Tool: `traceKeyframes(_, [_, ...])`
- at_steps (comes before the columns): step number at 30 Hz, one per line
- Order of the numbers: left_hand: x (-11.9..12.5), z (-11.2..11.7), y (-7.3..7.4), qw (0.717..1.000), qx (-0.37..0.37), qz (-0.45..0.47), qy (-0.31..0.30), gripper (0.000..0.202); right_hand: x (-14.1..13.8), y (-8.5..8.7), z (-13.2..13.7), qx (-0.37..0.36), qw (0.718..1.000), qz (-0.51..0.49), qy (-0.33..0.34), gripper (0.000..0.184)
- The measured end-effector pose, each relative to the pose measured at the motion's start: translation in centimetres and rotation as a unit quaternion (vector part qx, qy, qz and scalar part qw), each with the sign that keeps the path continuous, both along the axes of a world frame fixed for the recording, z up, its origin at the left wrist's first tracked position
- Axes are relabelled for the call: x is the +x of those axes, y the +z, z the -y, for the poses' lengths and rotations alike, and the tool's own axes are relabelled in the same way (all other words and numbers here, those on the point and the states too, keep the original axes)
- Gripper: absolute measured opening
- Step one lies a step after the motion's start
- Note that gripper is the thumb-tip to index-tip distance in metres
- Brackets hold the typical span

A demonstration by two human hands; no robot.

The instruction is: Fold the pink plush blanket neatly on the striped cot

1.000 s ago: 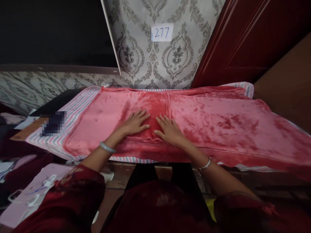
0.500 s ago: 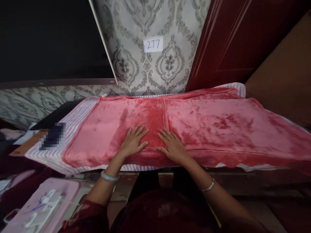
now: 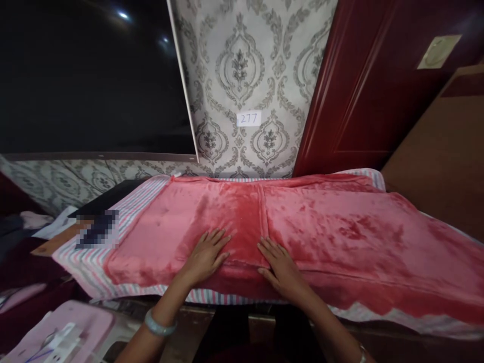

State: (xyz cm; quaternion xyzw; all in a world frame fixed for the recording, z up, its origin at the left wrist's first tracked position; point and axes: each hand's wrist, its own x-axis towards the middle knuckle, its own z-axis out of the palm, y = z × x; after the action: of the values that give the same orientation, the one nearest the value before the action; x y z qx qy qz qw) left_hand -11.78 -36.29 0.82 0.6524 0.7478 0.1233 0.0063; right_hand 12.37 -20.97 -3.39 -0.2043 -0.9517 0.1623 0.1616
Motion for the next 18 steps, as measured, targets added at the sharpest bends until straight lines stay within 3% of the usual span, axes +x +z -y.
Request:
traceKeyframes(3, [-1.2, 1.8, 0.5, 0.999, 0.033, 0.008, 0.019, 0.046, -0.4, 1.8, -1.0, -0.015, 1.000, 0.010, 0.024, 0.055])
traceKeyframes(7, [-3.9, 3.1, 0.3, 0.975, 0.159, -0.013, 0.158, 0.049, -2.4, 3.3, -1.7, 0.028, 0.998, -0.062, 0.018, 0.056])
traceKeyframes(9, [-5.0, 3.4, -0.5, 0.959, 0.180, 0.000, 0.220, 0.053, -3.4, 2.8, -1.7, 0.044, 0.998, -0.052, 0.005, 0.059])
traceKeyframes(13, [-5.6, 3.9, -2.4, 0.937, 0.168, 0.087, 0.293, 0.054, -3.8, -0.1, -1.5, 0.035, 0.998, 0.045, -0.007, 0.057])
traceKeyframes(16, [-5.2, 4.2, -2.9, 0.918, 0.152, 0.154, 0.333, 0.059, -3.1, -1.6, -1.9, 0.036, 0.997, 0.063, 0.000, 0.058])
traceKeyframes(18, [-4.9, 4.2, -2.7, 0.905, 0.138, 0.198, 0.350, 0.061, -2.7, -1.7, -2.4, 0.041, 0.997, 0.063, 0.009, 0.058])
